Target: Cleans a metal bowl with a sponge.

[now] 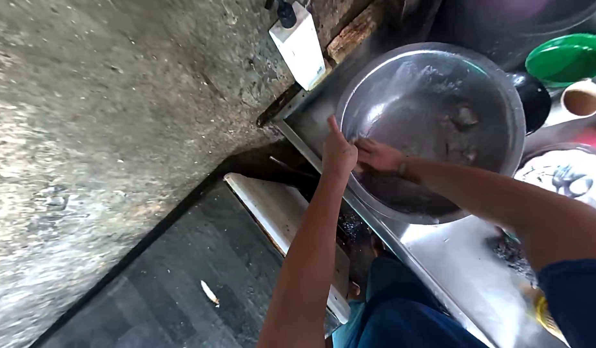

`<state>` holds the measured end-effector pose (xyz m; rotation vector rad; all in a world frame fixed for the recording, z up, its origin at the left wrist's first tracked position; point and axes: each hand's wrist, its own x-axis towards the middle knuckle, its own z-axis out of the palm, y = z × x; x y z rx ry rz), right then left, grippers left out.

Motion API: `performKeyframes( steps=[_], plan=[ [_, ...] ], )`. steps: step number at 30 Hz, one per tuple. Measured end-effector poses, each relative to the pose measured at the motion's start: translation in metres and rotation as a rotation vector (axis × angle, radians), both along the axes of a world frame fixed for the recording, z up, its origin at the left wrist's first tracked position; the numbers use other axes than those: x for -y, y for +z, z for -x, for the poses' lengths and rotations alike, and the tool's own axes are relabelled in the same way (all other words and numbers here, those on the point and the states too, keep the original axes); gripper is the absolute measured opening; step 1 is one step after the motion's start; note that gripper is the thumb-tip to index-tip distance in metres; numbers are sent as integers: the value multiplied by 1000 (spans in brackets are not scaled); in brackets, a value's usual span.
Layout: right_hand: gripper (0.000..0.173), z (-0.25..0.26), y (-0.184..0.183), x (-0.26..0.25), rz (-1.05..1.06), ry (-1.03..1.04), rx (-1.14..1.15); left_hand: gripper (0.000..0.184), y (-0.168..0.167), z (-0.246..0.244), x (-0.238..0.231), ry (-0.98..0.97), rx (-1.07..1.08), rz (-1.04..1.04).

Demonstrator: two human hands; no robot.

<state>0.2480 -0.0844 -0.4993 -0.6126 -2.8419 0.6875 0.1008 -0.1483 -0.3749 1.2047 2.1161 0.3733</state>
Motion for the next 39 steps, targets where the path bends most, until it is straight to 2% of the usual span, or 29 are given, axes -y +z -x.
performKeyframes(
  steps=[1,2,4,5,6,7,9,10,11,13,14,15,16,17,18,21,22,24,26,27,29,30,32,33,36,37,38,39],
  plan=[
    [42,-10,-3,-5,-21,95,0,92,-1,1,2,-3,4,-15],
    [40,-16,-3,-22,-17,63,8,91,-1,0,3,-14,6,-29],
    [38,-13,9,-57,-16,-295,20,91,-2,-1,5,-29,13,-32],
    [37,-4,14,-64,-29,-495,-58,93,-2,1,5,-24,28,-26],
    [38,4,17,-62,-30,-583,-140,94,-3,2,5,-16,44,-30],
    [40,12,14,-49,-40,-527,-211,93,-4,4,4,-13,55,-40],
    [32,18,0,-24,-174,-241,-336,85,-4,9,6,-31,58,-59],
    [31,20,0,-28,-192,-210,-363,87,-3,13,6,-39,53,-57],
    [33,18,4,-34,-138,-302,-326,90,-3,15,9,-37,53,-49],
    [44,23,24,-46,41,-645,-245,93,-4,18,12,-24,66,-62],
    [48,29,28,-41,83,-709,-258,93,-5,17,12,-10,66,-74],
    [52,36,27,-28,98,-662,-276,93,-7,15,11,1,64,-80],
    [53,41,16,-13,65,-527,-352,92,-8,15,10,4,56,-84],
    [48,45,7,-8,2,-440,-433,90,-10,18,11,-1,55,-90],
    [47,45,4,-12,19,-450,-442,91,-12,21,12,-2,67,-93],
    [53,56,24,-41,314,-916,-462,90,-13,20,17,35,127,-158],
    [56,61,30,-33,410,-946,-520,85,-16,16,17,60,160,-218],
    [53,51,38,18,570,-717,-493,71,-14,11,16,98,193,-374],
    [50,-6,40,62,507,-367,-126,62,2,16,19,109,175,-521],
    [58,-41,38,69,404,-276,91,58,9,20,25,108,158,-580],
    [68,-93,39,54,188,-375,401,53,21,22,35,99,133,-691],
    [69,-103,41,45,135,-479,461,50,23,17,41,98,121,-734],
    [68,-80,42,47,175,-606,388,45,20,4,46,106,104,-823],
    [67,-52,42,57,269,-627,258,43,17,-3,47,121,93,-867],
    [46,31,52,81,574,-626,-359,40,-3,-16,53,180,69,-955],
    [42,39,56,82,619,-574,-457,38,-8,-17,54,206,57,-993],
    [42,31,54,83,598,-514,-440,37,-11,-15,56,220,36,-1017],
    [44,8,45,84,506,-469,-324,38,-10,-12,59,222,0,-1024]
  ],
)
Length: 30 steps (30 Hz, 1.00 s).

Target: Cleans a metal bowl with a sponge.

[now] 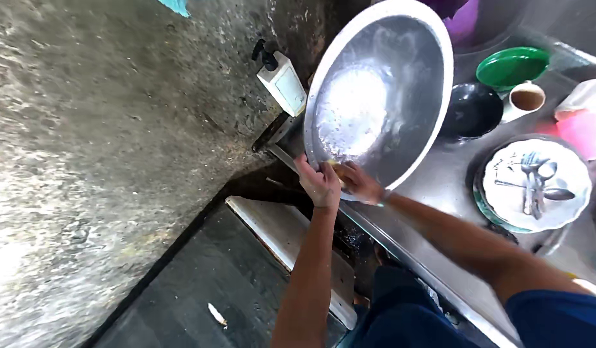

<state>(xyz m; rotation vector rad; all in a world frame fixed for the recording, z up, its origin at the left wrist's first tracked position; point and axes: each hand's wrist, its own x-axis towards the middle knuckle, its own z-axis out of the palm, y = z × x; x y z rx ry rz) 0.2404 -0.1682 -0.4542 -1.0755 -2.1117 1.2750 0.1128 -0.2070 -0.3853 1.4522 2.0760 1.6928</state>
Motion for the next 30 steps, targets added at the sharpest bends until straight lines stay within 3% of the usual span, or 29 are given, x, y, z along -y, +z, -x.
performKeyframes(
  steps=[3,4,6,9,11,12,14,16,18,21,23,25,26,28,30],
  plan=[
    [57,-94,-36,-22,-291,14,603,34,7,7,2,55,-92,42],
    [57,-104,-40,-31,-346,-21,720,33,7,5,2,61,-104,55],
    [59,-74,-43,-27,-274,-106,634,33,3,-1,-1,47,-107,45],
    [53,23,-12,2,-64,-199,-40,37,-2,-4,-3,29,-106,38],
    [51,38,0,7,-17,-50,-318,40,-1,-1,-1,30,-99,57],
    [54,20,-8,4,-53,57,-241,42,3,-1,2,30,-97,98],
    [66,-46,-40,-24,-232,186,179,46,13,1,3,31,-103,155],
    [69,-109,-57,-67,-453,102,568,44,19,2,0,35,-95,173],
    [72,-114,-43,-81,-402,-19,783,42,8,-5,-3,63,-64,149],
    [78,-33,-47,-39,-189,-112,485,57,-53,-26,21,78,-9,257],
    [65,9,-47,-15,-143,-54,246,78,-76,-17,38,100,-37,356],
    [59,-11,-42,-15,-198,115,359,85,-28,20,23,98,-110,464],
    [60,-37,-43,-24,-241,157,457,71,12,40,1,75,-174,477],
    [68,-86,-46,-50,-331,84,653,43,80,52,-43,-73,-303,472],
    [68,-96,-41,-63,-301,-84,765,39,94,34,-61,-160,-313,426]
  ],
)
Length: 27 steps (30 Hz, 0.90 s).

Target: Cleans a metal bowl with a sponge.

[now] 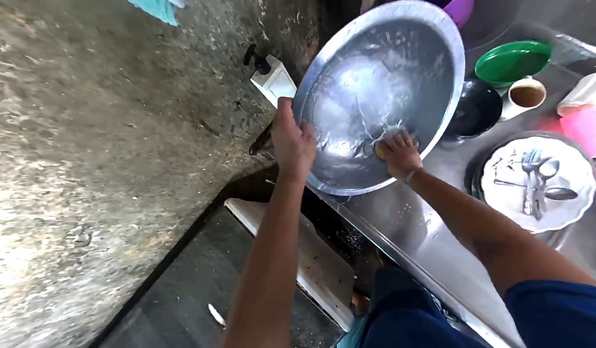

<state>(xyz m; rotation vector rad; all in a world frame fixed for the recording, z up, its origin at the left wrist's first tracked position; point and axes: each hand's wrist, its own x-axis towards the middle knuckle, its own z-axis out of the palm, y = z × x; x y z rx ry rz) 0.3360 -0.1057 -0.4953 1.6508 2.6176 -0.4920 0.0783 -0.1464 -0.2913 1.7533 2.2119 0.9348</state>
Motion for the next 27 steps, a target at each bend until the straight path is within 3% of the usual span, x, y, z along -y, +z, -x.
performKeyframes(
  steps=[2,3,6,7,9,11,12,14,16,17,19,22,23,25,27],
  plan=[
    [77,38,2,13,61,-154,-153,41,-29,-20,5,39,79,-102],
    [81,69,4,28,96,-186,-338,44,-53,-28,14,74,136,-170],
    [58,148,13,57,123,-77,-1061,54,-124,-42,49,147,351,-370],
    [56,146,14,59,158,15,-1084,54,-133,-41,57,174,388,-398],
    [57,98,4,55,131,162,-668,46,-129,-32,60,229,375,-370],
    [61,42,-11,37,34,114,-148,44,-123,-27,58,270,353,-356],
    [63,30,-13,31,32,45,-50,43,-124,-29,60,285,359,-344],
    [67,57,-15,47,40,-41,-213,46,-136,-41,75,298,380,-281],
    [62,113,-15,74,15,-44,-599,64,-160,-46,94,314,371,-177],
    [62,127,-13,81,54,-10,-670,75,-159,-41,102,328,328,-97],
    [59,107,-11,75,113,131,-507,78,-116,-13,95,301,156,-5],
    [70,20,-10,34,20,249,-147,39,6,7,37,128,-73,36],
    [67,0,-6,18,-21,205,-72,37,30,2,22,62,-89,100],
    [63,-8,0,10,-37,48,-8,40,25,-13,15,18,-56,81],
    [70,28,-1,34,33,-80,-186,38,-20,-27,27,63,38,-64]
  ],
)
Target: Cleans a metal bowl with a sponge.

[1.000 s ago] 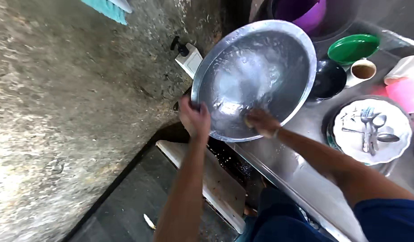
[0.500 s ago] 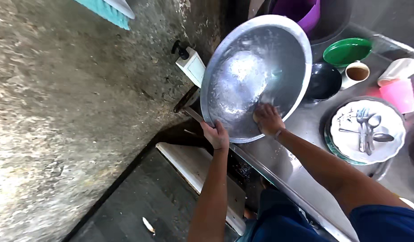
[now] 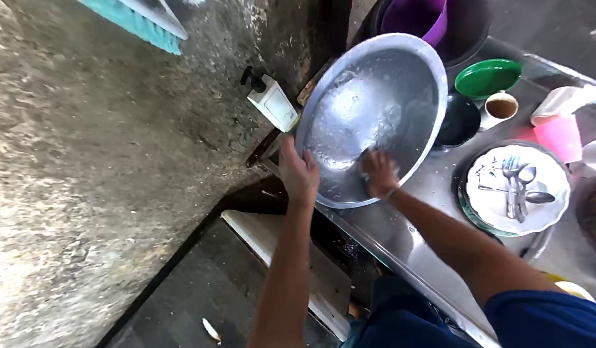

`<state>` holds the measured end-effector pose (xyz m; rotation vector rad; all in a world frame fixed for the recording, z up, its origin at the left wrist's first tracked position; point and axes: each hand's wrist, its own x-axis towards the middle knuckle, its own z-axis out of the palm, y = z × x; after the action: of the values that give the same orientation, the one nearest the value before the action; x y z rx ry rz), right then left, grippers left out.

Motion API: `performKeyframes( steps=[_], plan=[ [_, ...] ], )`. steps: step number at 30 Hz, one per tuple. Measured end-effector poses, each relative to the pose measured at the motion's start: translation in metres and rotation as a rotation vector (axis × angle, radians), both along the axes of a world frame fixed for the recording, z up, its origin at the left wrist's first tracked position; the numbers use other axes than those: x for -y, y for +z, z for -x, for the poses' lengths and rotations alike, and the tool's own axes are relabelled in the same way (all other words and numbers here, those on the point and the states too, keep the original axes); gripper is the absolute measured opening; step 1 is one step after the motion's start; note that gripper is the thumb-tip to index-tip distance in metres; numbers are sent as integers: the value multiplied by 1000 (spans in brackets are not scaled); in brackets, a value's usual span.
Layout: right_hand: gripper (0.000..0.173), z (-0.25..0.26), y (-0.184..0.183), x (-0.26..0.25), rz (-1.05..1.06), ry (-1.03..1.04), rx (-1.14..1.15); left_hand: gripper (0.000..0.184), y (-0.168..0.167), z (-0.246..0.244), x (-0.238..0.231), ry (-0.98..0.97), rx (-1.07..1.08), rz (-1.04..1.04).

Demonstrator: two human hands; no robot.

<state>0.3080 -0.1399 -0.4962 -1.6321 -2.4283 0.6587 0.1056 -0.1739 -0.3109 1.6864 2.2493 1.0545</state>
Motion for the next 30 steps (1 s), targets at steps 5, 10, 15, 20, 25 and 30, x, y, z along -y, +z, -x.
performKeyframes(
  steps=[5,10,15,20,25,30],
  plan=[
    [62,123,24,35,191,-17,-1063,61,-143,-22,66,49,375,-209],
    [62,7,-6,19,54,246,-119,51,-46,35,48,200,73,1],
    [72,-1,-1,7,41,73,18,34,-26,3,31,46,67,-72],
    [63,91,-5,54,93,104,-634,81,-154,-17,86,189,341,-108],
    [75,-18,0,15,41,210,129,37,-2,36,21,100,47,64],
    [75,69,-9,50,17,17,-410,51,-103,-13,68,120,252,-193]
  ],
)
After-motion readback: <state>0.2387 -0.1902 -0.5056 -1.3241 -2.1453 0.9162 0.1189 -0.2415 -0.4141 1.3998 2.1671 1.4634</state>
